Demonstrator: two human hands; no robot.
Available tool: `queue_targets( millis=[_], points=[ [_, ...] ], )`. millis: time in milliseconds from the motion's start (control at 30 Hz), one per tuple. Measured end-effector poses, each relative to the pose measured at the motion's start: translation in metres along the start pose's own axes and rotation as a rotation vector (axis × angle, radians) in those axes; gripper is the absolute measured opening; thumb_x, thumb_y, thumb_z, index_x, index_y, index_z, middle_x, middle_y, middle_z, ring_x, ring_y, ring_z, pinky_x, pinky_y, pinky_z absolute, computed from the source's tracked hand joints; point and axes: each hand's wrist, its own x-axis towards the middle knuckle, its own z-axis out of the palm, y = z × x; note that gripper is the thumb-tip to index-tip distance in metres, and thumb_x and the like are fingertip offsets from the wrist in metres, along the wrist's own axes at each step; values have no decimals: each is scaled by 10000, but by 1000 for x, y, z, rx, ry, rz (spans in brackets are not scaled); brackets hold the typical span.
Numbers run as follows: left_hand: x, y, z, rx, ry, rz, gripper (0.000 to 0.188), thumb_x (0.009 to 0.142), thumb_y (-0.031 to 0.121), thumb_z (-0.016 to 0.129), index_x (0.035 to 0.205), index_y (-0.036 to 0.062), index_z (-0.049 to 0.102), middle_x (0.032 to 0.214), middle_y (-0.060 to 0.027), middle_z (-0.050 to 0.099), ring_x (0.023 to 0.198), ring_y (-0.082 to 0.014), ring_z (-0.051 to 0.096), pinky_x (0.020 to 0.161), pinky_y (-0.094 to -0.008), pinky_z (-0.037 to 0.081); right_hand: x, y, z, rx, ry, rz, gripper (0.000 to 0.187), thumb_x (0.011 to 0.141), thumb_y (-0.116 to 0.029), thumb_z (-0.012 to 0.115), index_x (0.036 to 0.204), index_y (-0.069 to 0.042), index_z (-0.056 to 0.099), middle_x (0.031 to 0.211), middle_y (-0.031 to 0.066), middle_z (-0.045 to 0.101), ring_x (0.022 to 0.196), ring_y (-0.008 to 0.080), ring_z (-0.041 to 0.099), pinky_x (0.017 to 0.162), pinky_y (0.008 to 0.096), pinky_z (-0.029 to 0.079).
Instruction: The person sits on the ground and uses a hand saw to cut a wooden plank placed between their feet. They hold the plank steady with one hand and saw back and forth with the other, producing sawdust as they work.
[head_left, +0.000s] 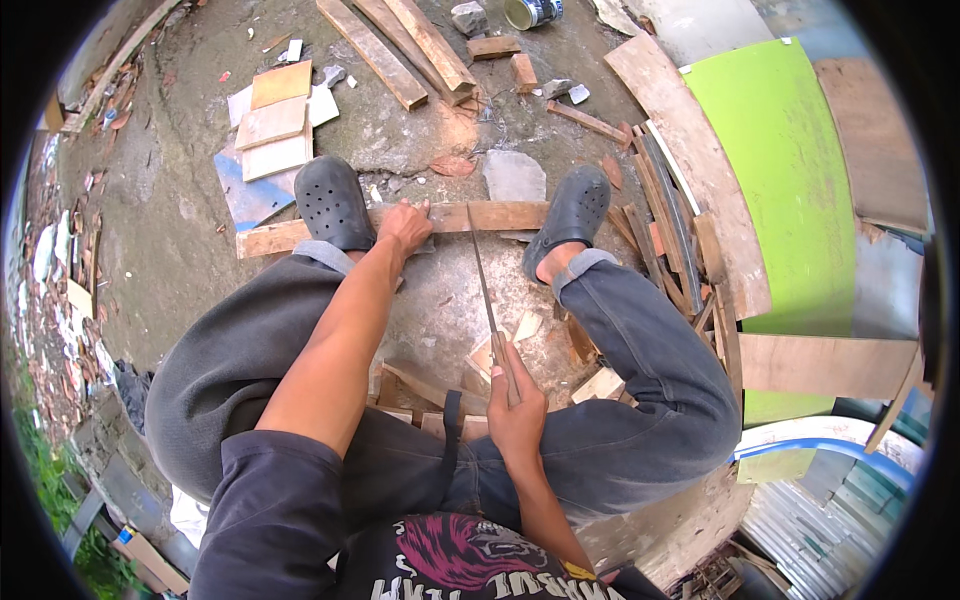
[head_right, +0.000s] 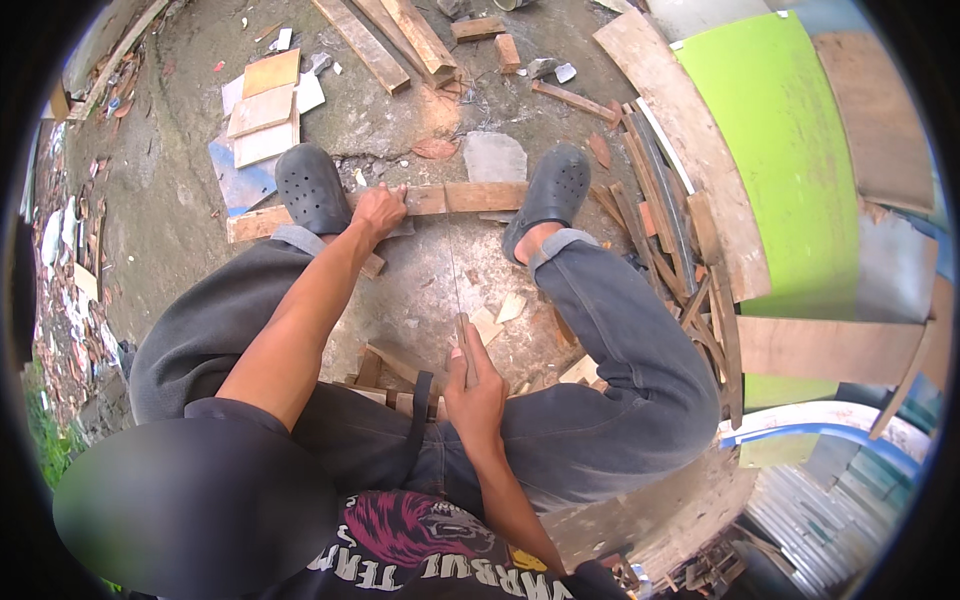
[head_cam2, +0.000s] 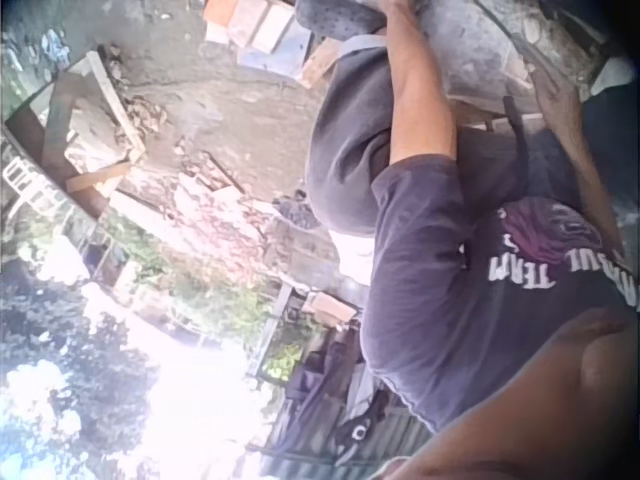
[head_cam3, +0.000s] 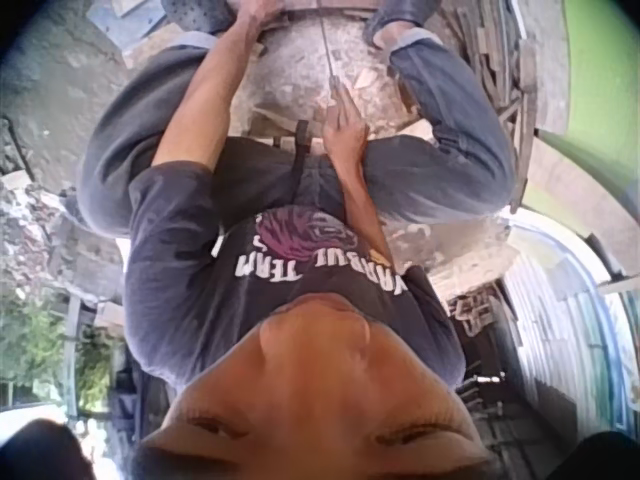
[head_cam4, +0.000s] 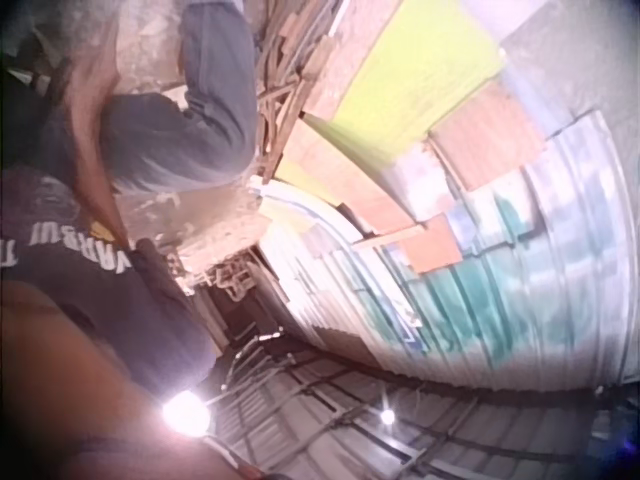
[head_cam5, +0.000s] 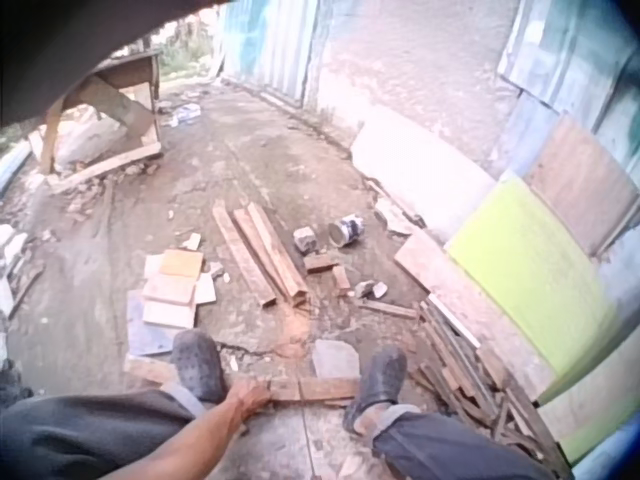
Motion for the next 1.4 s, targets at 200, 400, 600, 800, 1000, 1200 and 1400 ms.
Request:
queue_targets(
  millis=[200, 400, 600, 800, 1000, 1200, 1400],
  points=[
    [0, 10, -4, -29, -22, -2, 434, 992, 119, 450, 1403, -2, 516, 1092, -227, 710, 1035, -344, 693, 852, -403, 567, 93, 24, 39, -62, 20, 45, 440, 960, -147, 561, 1352, 51, 547, 1200, 319, 633, 1104, 436, 641, 925, 401, 512],
    [1, 0, 5, -23, 23, -39, 423, 1008, 120, 431, 1407, 4, 508, 1145, -294, 670, 1033, -367, 694, 820, -408, 581, -8, -3, -4, 90, 27, 6, 418, 983, -150, 550, 1340, 68, 551, 1219, 315, 634, 1170, 358, 637, 977, 356, 479],
    [2, 1, 3, -60, 0, -15, 443, 999, 126, 452, 1425, 12, 491, 1175, -341, 634, 964, -384, 710, 800, -425, 588, 89, -3, 38, -64, -6, 134, 405, 967, -129, 562, 1313, 82, 566, 1182, 307, 653, 1145, 360, 651, 965, 366, 488],
    [5, -2, 14, -68, 9, -55, 419, 1017, 140, 394, 1405, 53, 526, 1144, -309, 651, 977, -376, 702, 793, -457, 576, 19, 15, 13, -46, 49, -77, 415, 955, -132, 549, 1343, 16, 560, 1019, 331, 658, 965, 445, 662, 774, 458, 535],
    [1, 0, 6, -90, -37, -36, 419, 1017, 142, 397, 1407, 53, 523, 1217, -346, 612, 998, -389, 693, 809, -455, 571, 88, 26, 47, -137, 41, -48, 434, 966, -145, 548, 1370, 14, 542, 1089, 318, 658, 1006, 406, 685, 856, 433, 527],
    [8, -3, 12, 9, -22, -3, 439, 1019, 116, 395, 1441, 23, 471, 1242, -371, 582, 1001, -402, 692, 798, -449, 577, -4, 21, 5, -37, 46, -102, 437, 989, -132, 525, 1399, 18, 516, 1229, 297, 630, 1118, 350, 667, 928, 378, 508],
    [10, -15, 41, -108, 10, -88, 491, 977, 104, 465, 1462, 34, 443, 1154, -313, 634, 916, -381, 714, 734, -425, 590, 88, 35, 66, 57, 18, 41, 436, 969, -153, 552, 1360, 39, 536, 1230, 303, 620, 1152, 434, 603, 935, 417, 499]
  ],
)
